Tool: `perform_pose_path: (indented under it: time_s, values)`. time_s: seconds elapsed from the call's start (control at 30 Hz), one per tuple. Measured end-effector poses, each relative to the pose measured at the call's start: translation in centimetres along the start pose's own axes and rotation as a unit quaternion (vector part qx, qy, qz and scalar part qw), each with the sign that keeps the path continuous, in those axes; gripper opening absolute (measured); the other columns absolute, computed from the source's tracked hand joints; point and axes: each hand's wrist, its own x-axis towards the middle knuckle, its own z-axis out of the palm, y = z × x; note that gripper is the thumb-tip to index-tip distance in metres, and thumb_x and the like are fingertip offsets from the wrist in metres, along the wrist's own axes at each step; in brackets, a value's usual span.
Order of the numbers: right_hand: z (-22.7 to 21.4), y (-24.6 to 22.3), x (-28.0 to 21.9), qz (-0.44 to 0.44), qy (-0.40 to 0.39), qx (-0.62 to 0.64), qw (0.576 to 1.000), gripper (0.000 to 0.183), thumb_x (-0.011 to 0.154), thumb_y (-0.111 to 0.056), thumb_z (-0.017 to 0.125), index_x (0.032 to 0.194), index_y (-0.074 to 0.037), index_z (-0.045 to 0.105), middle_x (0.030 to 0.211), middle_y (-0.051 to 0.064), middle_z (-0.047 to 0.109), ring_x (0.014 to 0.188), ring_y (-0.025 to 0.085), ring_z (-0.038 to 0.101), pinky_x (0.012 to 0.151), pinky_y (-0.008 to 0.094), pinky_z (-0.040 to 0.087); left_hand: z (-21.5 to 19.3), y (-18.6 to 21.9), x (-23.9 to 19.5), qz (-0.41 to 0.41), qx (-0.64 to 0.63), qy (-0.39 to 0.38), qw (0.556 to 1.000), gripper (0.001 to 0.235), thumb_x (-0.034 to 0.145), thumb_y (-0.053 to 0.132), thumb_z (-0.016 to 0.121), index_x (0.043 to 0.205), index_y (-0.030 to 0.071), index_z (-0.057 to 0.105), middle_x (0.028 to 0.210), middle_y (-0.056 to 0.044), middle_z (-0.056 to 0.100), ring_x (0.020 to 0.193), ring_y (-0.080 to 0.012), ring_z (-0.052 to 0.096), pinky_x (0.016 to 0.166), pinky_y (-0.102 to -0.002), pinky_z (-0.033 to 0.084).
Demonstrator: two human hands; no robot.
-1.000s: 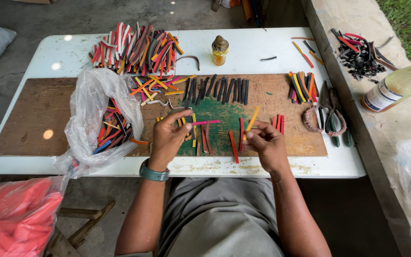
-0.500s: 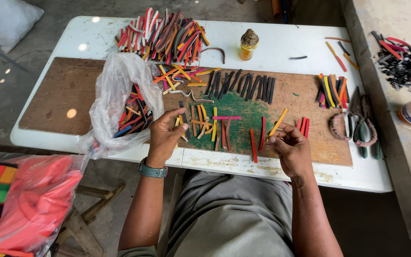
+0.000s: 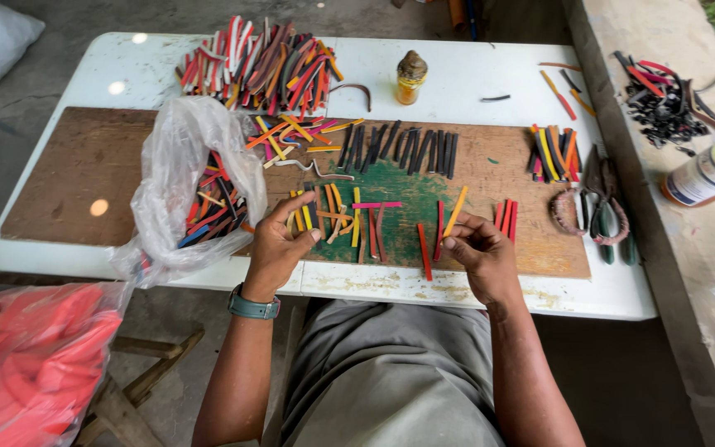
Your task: The person sorts and aligns small, colorful strips of material on a wooden board. They pick up individual strips, compare lengths, and place them into organized piles by color and size.
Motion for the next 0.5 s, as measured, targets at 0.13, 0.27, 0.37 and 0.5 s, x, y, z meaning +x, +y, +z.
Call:
perform_pose_path:
  time_s: [0.13,0.27,0.37,0.5]
  values:
    - [0.5,-0.2,-0.4,0.023,0.004,-0.013,1.000,0.041,0.088,0.006,0.072,0.128,0.004,0.065,0.104,0.009,0.072,0.090,0.014,0.068,0.083,0.029,0.059,3.9,0.0,0.1,0.007,-0.040,-0.085,0.996,0.063,0.087,-0.011,0.069,0.147,0.004,0.057,0.138,-0.007,0.062,0.093,-0.0025,0.059,0.069,-0.018,0.051]
    - [1.2,-0.3,-1.2,0.039,-0.011,-0.046,0.998,0.039,0.088,0.003,0.072,0.127,0.004,0.067,0.102,0.008,0.074,0.090,0.013,0.069,0.083,0.029,0.060,8.7,0.3,0.3,0.010,-0.073,-0.158,0.985,0.058,0.088,-0.010,0.068,0.143,0.005,0.056,0.145,-0.004,0.058,0.105,-0.0034,0.066,0.081,-0.018,0.059]
    - [1.4,-0.3,-1.7,0.034,-0.031,-0.077,0.996,0.038,0.090,0.001,0.073,0.127,0.005,0.067,0.098,0.009,0.074,0.088,0.013,0.069,0.082,0.028,0.059,10.9,0.9,0.7,0.004,-0.065,-0.165,0.984,0.055,0.094,-0.009,0.070,0.147,0.003,0.062,0.129,-0.009,0.064,0.091,-0.0078,0.056,0.077,-0.020,0.057]
    - [1.2,-0.5,-1.7,0.037,-0.055,-0.091,0.994,0.039,0.091,-0.002,0.072,0.128,0.004,0.065,0.092,0.009,0.075,0.084,0.014,0.071,0.079,0.028,0.060,12.1,1.8,1.4,0.027,-0.041,-0.180,0.983,0.050,0.092,-0.007,0.067,0.140,0.004,0.060,0.136,-0.005,0.061,0.103,-0.0063,0.064,0.078,-0.021,0.061]
